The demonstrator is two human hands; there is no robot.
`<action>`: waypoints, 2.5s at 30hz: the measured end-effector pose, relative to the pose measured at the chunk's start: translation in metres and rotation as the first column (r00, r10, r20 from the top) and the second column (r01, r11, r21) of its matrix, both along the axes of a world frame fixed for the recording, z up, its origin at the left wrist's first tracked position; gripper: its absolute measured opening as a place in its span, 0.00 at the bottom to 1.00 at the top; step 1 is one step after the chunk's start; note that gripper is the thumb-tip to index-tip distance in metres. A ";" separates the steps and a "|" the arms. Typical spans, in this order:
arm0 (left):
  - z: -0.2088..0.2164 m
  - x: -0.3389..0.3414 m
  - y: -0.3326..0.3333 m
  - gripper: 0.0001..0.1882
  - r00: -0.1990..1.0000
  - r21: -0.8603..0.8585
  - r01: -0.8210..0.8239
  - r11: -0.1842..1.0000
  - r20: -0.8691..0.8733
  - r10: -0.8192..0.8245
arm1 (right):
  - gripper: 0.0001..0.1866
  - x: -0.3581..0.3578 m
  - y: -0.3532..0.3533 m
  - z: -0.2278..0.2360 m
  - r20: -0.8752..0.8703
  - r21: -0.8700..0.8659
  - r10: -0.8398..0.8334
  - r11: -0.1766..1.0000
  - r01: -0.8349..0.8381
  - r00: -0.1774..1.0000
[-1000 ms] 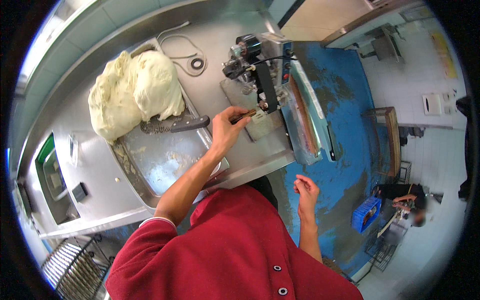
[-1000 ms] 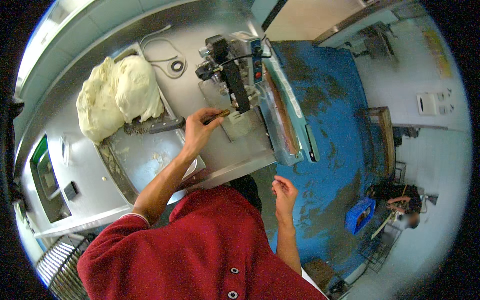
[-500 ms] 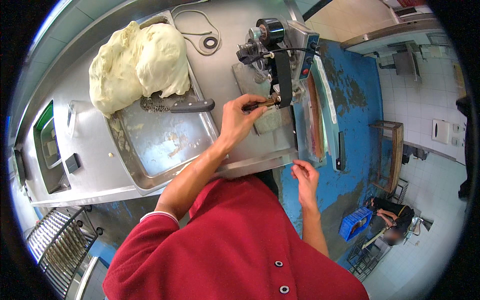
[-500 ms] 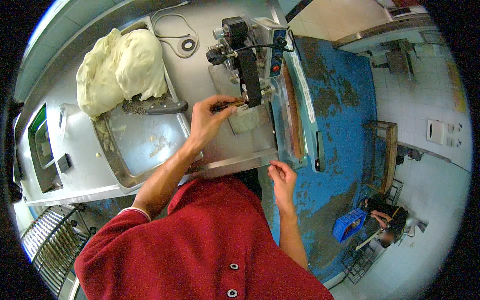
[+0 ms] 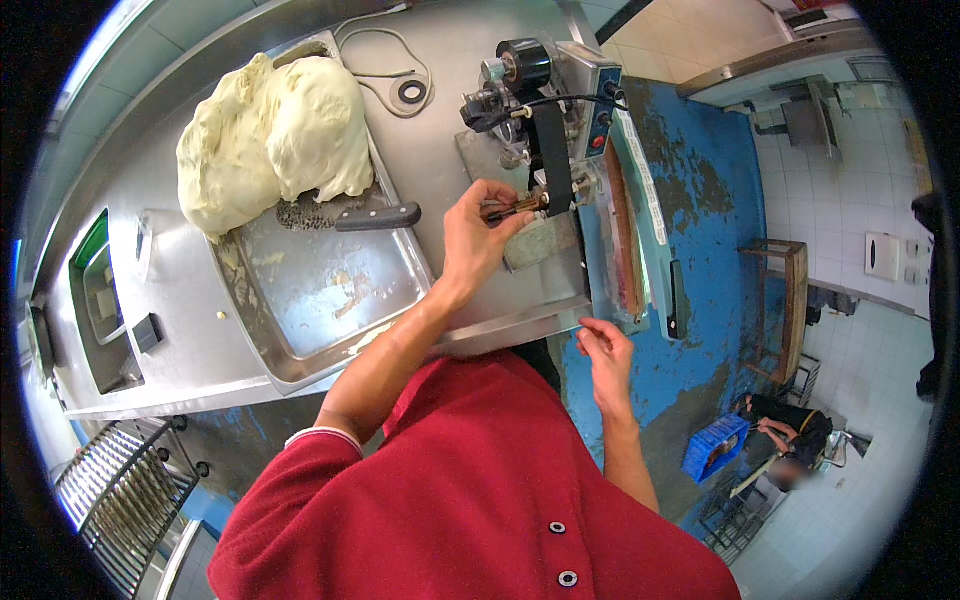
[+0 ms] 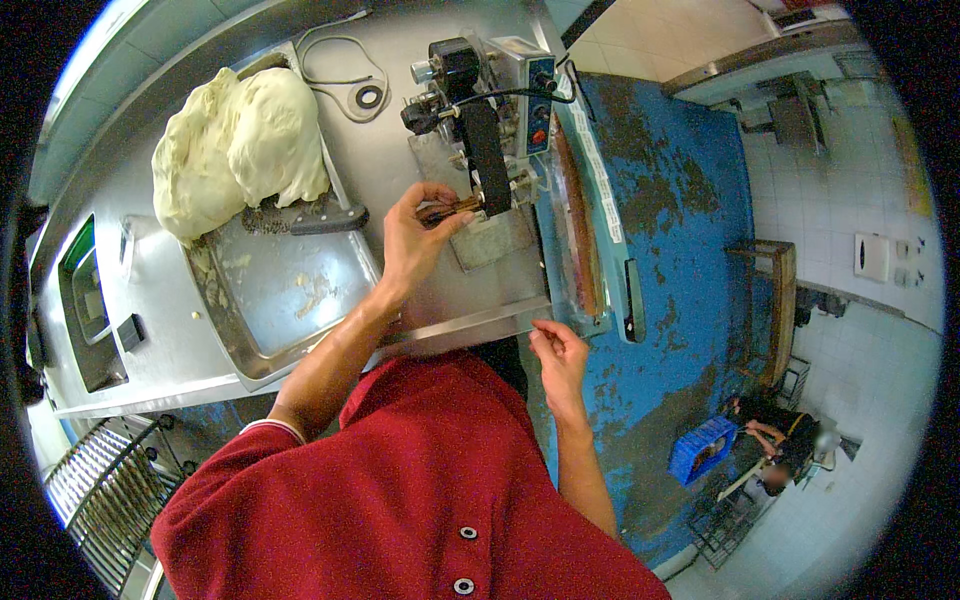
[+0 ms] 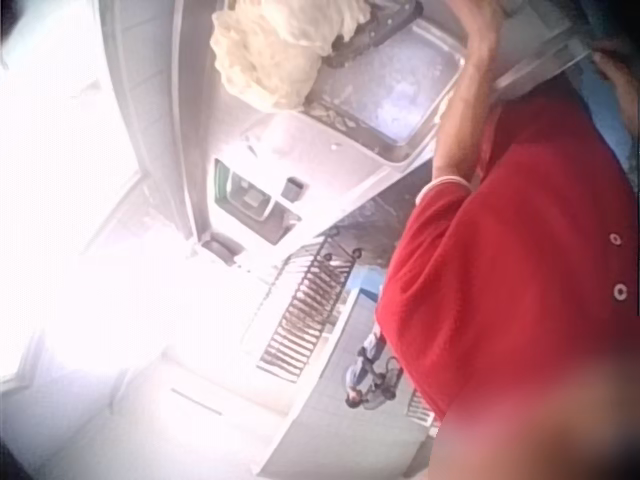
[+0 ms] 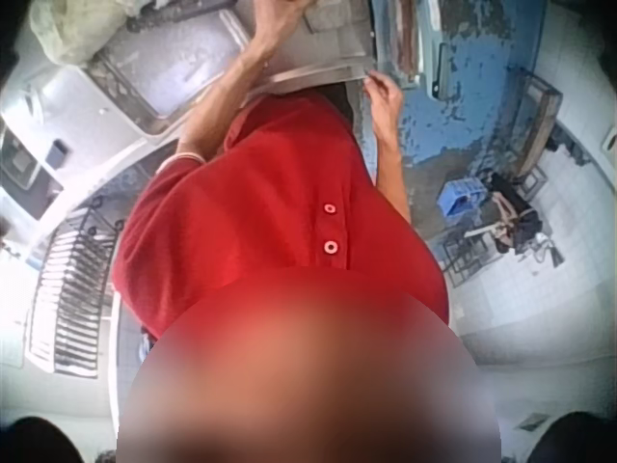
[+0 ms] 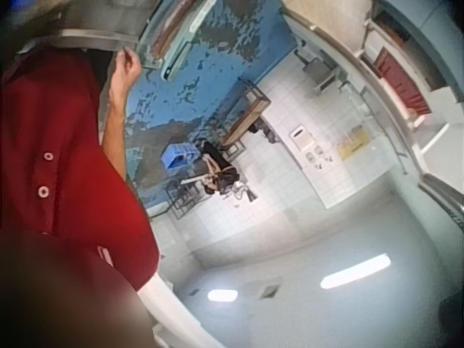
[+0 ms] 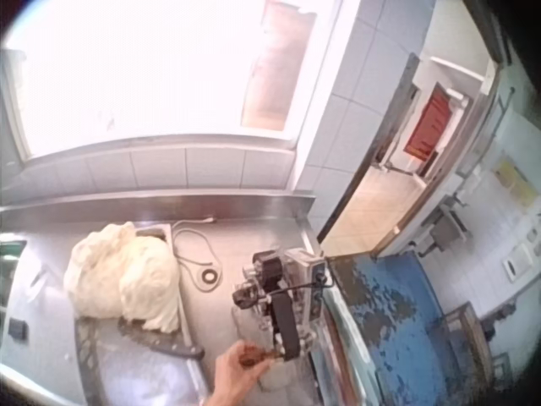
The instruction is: The person opens a green-lidded container, removes a small plastic bag, and assembles small metal pins into a cylindrical component on a stainless steel counter. They then move to a wall socket, unplug a cord, and plug it into another socket.
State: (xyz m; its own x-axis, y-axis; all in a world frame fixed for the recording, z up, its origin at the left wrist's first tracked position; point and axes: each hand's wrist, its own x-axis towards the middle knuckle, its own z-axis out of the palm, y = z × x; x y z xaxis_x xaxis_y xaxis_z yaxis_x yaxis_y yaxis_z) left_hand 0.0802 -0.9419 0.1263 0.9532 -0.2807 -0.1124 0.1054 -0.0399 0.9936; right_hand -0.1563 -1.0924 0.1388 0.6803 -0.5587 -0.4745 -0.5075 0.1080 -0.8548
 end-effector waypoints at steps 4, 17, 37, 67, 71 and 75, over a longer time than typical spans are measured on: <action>0.001 -0.001 -0.007 0.18 1.000 -0.041 0.005 0.999 0.003 -0.005 | 0.11 0.020 0.009 0.001 0.048 0.025 0.054 0.998 -0.056 0.997; 0.003 -0.004 0.026 0.13 0.994 0.198 0.098 0.975 0.019 -0.103 | 0.20 0.160 -0.023 0.040 0.242 -0.692 0.368 0.714 -0.106 0.898; -0.008 0.007 0.000 0.25 0.958 0.208 0.282 0.937 -0.105 -0.265 | 0.24 0.171 -0.022 0.050 0.144 -0.710 0.413 0.676 -0.197 0.899; -0.006 0.000 -0.006 0.14 0.563 -0.707 -0.399 0.584 -0.692 -0.453 | 0.17 -0.061 -0.004 -0.067 0.152 -0.114 -0.114 0.985 0.132 0.982; -0.005 0.001 -0.009 0.15 0.563 -0.720 -0.408 0.562 -0.683 -0.466 | 0.16 -0.082 -0.016 -0.068 0.177 -0.153 -0.205 0.960 0.233 0.963; -0.012 0.004 -0.005 0.21 0.535 -0.781 -0.413 0.468 -0.624 -0.569 | 0.15 -0.101 -0.025 -0.063 0.183 -0.173 -0.256 0.942 0.287 0.949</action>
State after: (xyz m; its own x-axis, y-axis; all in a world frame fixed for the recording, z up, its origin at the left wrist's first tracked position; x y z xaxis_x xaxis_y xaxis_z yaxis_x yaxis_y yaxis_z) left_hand 0.0842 -0.9472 0.1143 0.5432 -0.7500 -0.3774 0.8051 0.5928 -0.0193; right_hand -0.2569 -1.1170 0.0756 0.5462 -0.8032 -0.2378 -0.3408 0.0463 -0.9390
